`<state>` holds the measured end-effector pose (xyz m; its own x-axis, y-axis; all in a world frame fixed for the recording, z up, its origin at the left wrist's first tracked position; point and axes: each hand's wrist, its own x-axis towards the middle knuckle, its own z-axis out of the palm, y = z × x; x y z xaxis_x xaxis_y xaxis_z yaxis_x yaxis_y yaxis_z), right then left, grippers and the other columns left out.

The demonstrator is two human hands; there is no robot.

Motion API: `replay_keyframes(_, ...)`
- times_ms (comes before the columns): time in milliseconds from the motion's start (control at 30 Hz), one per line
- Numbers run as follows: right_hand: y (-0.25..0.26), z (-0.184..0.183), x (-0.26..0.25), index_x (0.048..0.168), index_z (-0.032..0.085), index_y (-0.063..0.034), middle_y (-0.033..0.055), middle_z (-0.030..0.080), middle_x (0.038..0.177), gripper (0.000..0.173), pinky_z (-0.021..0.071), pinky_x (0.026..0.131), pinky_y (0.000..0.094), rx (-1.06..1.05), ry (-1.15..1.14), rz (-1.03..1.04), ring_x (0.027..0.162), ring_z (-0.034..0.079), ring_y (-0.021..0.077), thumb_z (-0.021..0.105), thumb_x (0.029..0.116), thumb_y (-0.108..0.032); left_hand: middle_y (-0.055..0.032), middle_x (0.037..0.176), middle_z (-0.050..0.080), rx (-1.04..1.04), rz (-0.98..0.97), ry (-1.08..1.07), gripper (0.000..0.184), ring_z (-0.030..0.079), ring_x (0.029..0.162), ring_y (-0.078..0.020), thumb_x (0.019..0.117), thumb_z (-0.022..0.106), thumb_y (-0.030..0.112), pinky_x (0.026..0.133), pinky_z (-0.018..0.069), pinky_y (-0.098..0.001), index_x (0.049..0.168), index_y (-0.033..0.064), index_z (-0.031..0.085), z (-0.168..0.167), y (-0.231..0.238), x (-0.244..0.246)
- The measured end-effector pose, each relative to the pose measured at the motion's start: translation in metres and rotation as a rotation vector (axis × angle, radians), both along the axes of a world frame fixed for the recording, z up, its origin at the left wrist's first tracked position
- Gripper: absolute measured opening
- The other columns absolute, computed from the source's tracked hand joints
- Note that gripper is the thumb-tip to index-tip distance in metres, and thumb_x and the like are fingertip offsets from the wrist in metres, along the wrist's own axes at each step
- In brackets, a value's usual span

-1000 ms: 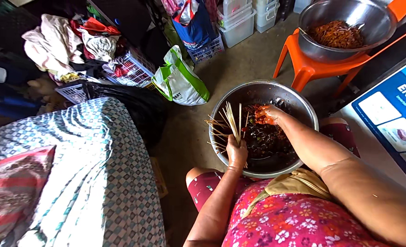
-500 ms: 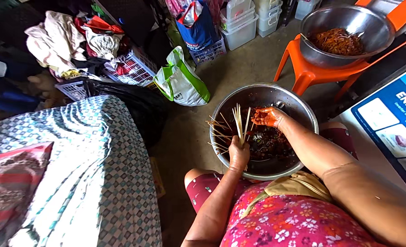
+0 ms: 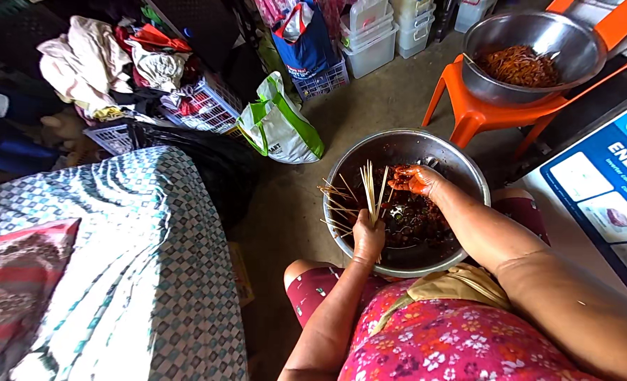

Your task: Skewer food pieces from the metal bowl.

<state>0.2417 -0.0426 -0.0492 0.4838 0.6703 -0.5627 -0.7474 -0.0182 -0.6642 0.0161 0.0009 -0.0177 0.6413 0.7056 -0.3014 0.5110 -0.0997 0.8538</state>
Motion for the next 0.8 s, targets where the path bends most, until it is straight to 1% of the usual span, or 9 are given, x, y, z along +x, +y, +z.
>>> replay_keyframes(67, 0.0, -0.001, 0.0, 0.116, 0.052, -0.0015, 0.0099, 0.06, 0.093, 0.018, 0.0611, 0.079, 0.0419, 0.011, -0.014, 0.008, 0.078, 0.066, 0.0222, 0.044, 0.1013, 0.003, -0.0092, 0.079, 0.064, -0.001, -0.007, 0.005, 0.025, 0.065, 0.061, -0.0176, 0.0961, 0.058, 0.007, 0.061, 0.0589, -0.0365, 0.12, -0.0008, 0.056, 0.0, 0.0, 0.0)
replay_keyframes(133, 0.0, 0.0, 0.001, 0.12, 0.05, 0.0004, 0.0114, 0.059, 0.098, 0.024, 0.0607, 0.082, 0.0422, 0.01, -0.049, 0.019, 0.082, 0.067, 0.023, 0.043, 0.0986, 0.008, -0.0096, 0.08, 0.064, -0.007, -0.011, 0.007, 0.026, 0.065, 0.061, -0.0177, 0.0961, 0.058, 0.007, 0.061, 0.0591, -0.0368, 0.12, -0.0011, 0.056, 0.001, 0.0, 0.0)
replay_keyframes(200, -0.001, -0.002, 0.002, 0.12, 0.051, 0.0015, 0.0124, 0.06, 0.099, 0.026, 0.061, 0.081, 0.0418, 0.009, -0.08, 0.024, 0.082, 0.067, 0.0234, 0.046, 0.0965, 0.011, -0.0096, 0.079, 0.064, -0.01, -0.019, 0.009, 0.026, 0.065, 0.061, -0.0179, 0.096, 0.058, 0.007, 0.061, 0.0591, -0.0366, 0.121, -0.0009, 0.056, 0.0, 0.0, 0.0)
replay_keyframes(367, -0.002, 0.006, -0.001, 0.118, 0.053, 0.0027, 0.0121, 0.061, 0.098, 0.024, 0.0616, 0.08, 0.0399, -0.021, -0.116, 0.047, 0.081, 0.068, 0.0225, 0.048, 0.0961, 0.013, -0.0099, 0.08, 0.064, -0.008, -0.024, 0.003, 0.027, 0.065, 0.061, -0.0183, 0.0961, 0.058, 0.007, 0.061, 0.0591, -0.0367, 0.121, -0.0017, 0.056, 0.001, 0.0, 0.0)
replay_keyframes(567, -0.002, 0.011, -0.006, 0.12, 0.052, 0.0028, 0.0124, 0.061, 0.102, 0.027, 0.0617, 0.08, 0.041, -0.037, -0.159, 0.108, 0.082, 0.068, 0.0226, 0.049, 0.0954, 0.014, -0.0111, 0.082, 0.065, -0.008, -0.024, 0.024, 0.029, 0.066, 0.063, -0.0187, 0.0965, 0.058, 0.007, 0.063, 0.0592, -0.037, 0.124, -0.0023, 0.055, 0.001, 0.0, 0.0)
replay_keyframes(633, -0.003, 0.014, -0.009, 0.121, 0.053, 0.0035, 0.0124, 0.061, 0.103, 0.029, 0.0617, 0.079, 0.0401, -0.043, -0.195, 0.128, 0.081, 0.068, 0.0221, 0.05, 0.0951, 0.015, -0.0112, 0.082, 0.065, -0.005, -0.027, 0.029, 0.028, 0.066, 0.063, -0.0189, 0.0962, 0.058, 0.007, 0.062, 0.0592, -0.0371, 0.122, -0.0021, 0.056, 0.001, 0.0, 0.0)
replay_keyframes(733, -0.003, 0.014, -0.007, 0.121, 0.053, 0.006, 0.0135, 0.062, 0.1, 0.029, 0.0621, 0.079, 0.0398, -0.036, -0.211, 0.098, 0.081, 0.069, 0.023, 0.05, 0.0941, 0.017, -0.0103, 0.081, 0.064, -0.01, -0.025, 0.02, 0.026, 0.065, 0.061, -0.0184, 0.0963, 0.058, 0.007, 0.061, 0.059, -0.0367, 0.121, -0.0018, 0.056, 0.001, 0.0, 0.0)
replay_keyframes(800, -0.003, 0.016, -0.006, 0.119, 0.053, 0.0056, 0.0133, 0.062, 0.099, 0.027, 0.0622, 0.078, 0.0392, -0.035, -0.201, 0.09, 0.08, 0.069, 0.0227, 0.05, 0.0945, 0.017, -0.0098, 0.08, 0.064, -0.007, -0.031, 0.014, 0.026, 0.065, 0.061, -0.0177, 0.0961, 0.059, 0.007, 0.061, 0.0587, -0.0362, 0.121, -0.0019, 0.056, 0.001, 0.0, 0.0)
